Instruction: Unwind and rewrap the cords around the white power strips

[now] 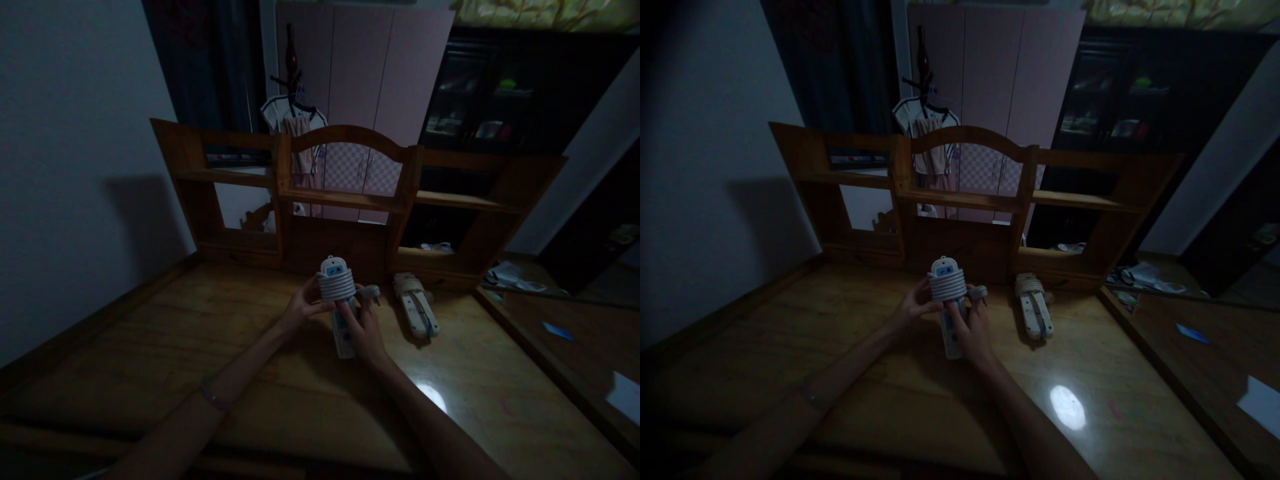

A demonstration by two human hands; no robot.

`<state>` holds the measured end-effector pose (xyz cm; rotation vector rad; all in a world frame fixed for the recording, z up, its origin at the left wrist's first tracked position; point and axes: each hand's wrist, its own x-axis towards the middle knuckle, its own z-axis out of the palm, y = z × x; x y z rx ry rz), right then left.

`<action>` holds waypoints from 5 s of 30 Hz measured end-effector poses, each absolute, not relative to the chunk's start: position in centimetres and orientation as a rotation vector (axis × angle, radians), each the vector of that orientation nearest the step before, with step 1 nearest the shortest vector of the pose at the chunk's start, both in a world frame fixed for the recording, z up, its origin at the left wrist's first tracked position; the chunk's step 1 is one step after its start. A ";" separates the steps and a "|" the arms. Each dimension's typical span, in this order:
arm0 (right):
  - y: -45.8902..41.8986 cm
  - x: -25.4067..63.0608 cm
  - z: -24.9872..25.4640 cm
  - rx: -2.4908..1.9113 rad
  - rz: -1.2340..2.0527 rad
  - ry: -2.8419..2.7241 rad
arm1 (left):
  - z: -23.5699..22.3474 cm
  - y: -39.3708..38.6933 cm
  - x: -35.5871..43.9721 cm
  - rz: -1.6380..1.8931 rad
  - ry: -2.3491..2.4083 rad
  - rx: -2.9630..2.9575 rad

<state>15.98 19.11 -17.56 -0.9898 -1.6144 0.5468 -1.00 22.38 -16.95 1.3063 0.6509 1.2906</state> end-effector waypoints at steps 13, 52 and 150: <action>19.2 15.8 -17.7 -1.045 0.526 -1.605 | -17.8 22.7 -0.7 1.278 0.525 1.088; 18.8 16.2 -16.7 -1.014 0.401 -1.747 | -18.0 23.3 -1.5 1.279 0.583 0.998; 18.6 16.3 -16.5 -1.058 0.619 -1.701 | -16.7 21.5 -0.8 1.160 0.605 1.175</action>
